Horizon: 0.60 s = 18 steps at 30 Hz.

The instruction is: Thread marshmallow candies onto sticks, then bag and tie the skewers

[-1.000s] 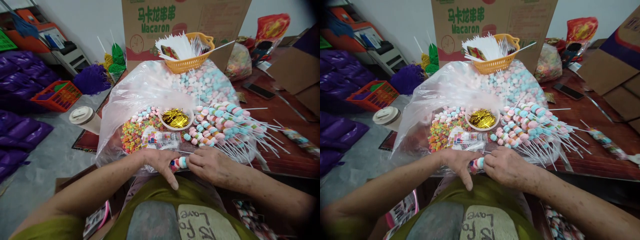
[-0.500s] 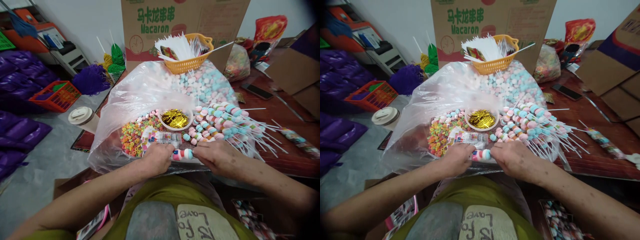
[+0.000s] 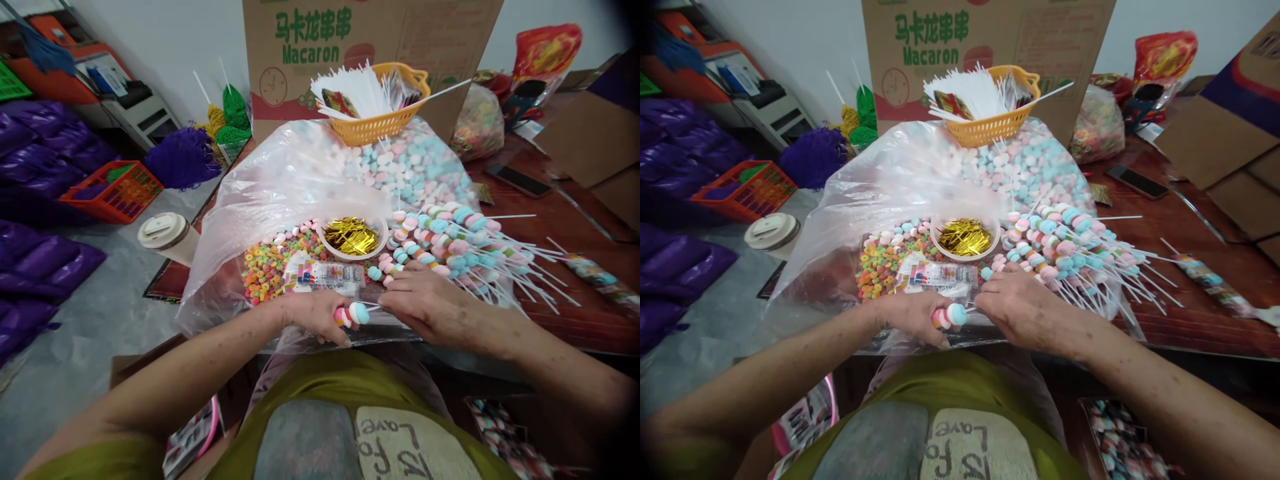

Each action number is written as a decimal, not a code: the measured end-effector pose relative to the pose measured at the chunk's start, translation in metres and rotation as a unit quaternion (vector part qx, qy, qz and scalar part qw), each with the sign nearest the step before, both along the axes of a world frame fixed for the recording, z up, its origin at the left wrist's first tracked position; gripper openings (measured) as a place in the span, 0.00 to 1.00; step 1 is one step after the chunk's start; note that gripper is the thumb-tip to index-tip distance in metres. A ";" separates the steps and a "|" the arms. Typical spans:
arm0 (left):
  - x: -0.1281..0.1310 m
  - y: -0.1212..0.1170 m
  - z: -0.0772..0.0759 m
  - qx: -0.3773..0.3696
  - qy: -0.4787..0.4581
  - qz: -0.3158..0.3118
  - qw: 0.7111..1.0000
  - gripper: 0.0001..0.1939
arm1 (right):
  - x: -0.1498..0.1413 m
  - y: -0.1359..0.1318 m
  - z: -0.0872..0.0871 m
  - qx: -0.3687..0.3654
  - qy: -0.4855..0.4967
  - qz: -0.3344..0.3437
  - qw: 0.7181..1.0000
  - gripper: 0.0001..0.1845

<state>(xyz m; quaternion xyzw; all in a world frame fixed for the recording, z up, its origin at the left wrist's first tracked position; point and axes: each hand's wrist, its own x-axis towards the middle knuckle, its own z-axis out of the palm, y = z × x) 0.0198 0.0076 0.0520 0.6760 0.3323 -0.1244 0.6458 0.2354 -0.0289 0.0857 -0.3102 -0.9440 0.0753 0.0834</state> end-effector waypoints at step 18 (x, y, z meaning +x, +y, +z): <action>-0.022 -0.020 0.005 0.425 0.153 -0.007 0.892 0.14 | 0.011 0.004 -0.027 -0.085 0.055 -0.053 0.993 0.15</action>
